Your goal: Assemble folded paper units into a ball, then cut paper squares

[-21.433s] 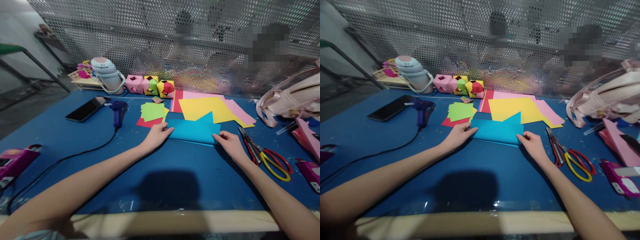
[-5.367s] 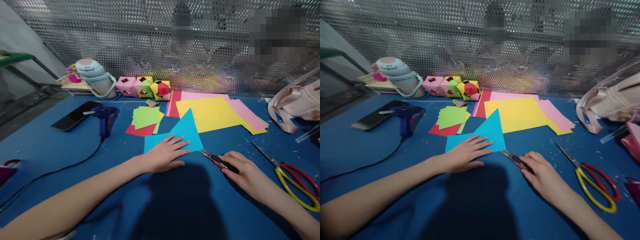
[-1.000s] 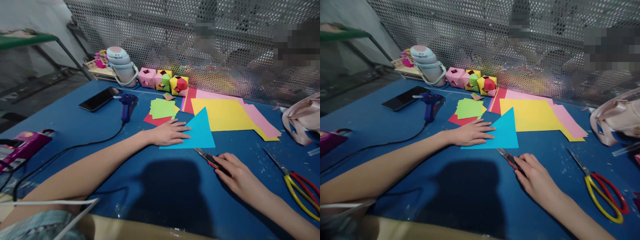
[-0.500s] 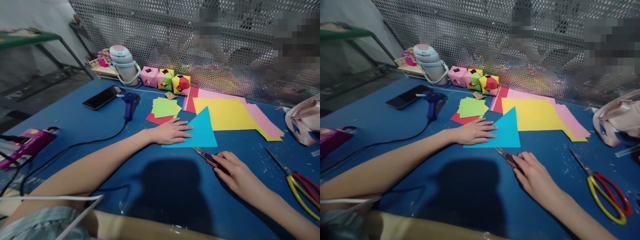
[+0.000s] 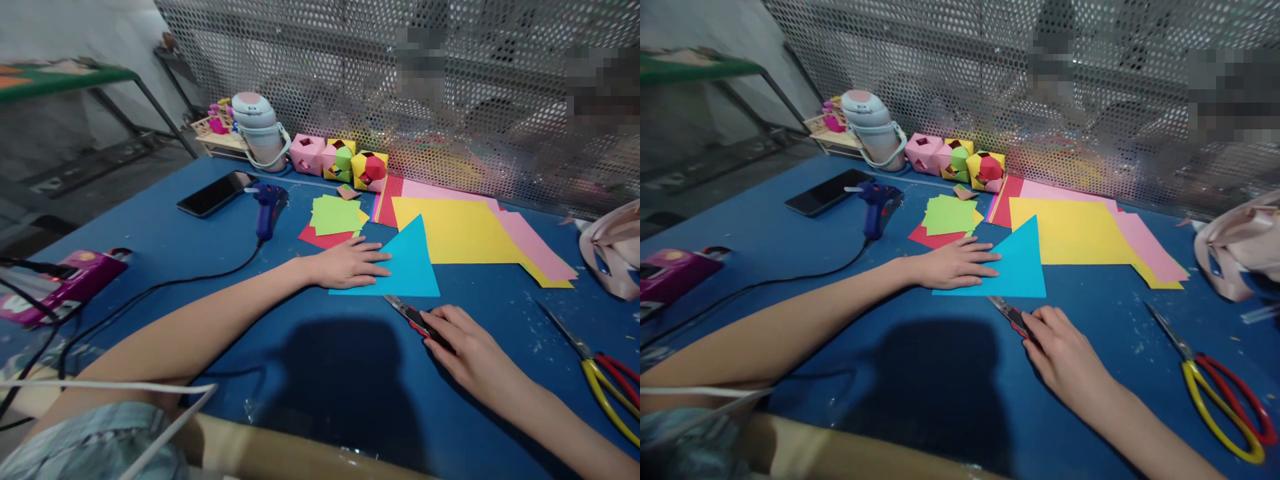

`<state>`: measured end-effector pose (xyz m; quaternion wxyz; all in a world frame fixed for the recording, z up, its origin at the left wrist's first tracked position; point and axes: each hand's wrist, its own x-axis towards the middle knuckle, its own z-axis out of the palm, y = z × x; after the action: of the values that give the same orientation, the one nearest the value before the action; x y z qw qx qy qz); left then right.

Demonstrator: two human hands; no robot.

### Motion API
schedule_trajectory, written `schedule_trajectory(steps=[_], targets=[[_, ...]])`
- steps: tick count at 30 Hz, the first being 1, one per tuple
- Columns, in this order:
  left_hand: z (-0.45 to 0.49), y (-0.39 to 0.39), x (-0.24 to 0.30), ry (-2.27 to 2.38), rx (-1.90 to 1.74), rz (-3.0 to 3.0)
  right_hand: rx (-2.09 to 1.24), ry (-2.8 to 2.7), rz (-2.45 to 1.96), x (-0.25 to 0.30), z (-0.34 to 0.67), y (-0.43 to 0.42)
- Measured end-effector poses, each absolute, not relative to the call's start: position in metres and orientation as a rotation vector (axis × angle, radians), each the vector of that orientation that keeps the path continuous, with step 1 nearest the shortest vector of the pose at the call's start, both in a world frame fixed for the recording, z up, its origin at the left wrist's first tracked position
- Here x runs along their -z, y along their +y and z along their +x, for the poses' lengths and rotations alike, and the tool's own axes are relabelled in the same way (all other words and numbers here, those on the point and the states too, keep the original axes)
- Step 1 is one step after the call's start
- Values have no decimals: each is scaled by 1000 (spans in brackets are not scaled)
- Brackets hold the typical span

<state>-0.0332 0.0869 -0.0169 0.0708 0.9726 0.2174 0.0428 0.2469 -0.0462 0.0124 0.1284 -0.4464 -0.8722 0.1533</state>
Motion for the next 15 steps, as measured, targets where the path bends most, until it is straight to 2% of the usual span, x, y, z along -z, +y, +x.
schedule_trajectory(steps=[15], targets=[[-32, 86, 17, 641, -192, 2927, -412, -2555, -1267, -12, 240, -45]])
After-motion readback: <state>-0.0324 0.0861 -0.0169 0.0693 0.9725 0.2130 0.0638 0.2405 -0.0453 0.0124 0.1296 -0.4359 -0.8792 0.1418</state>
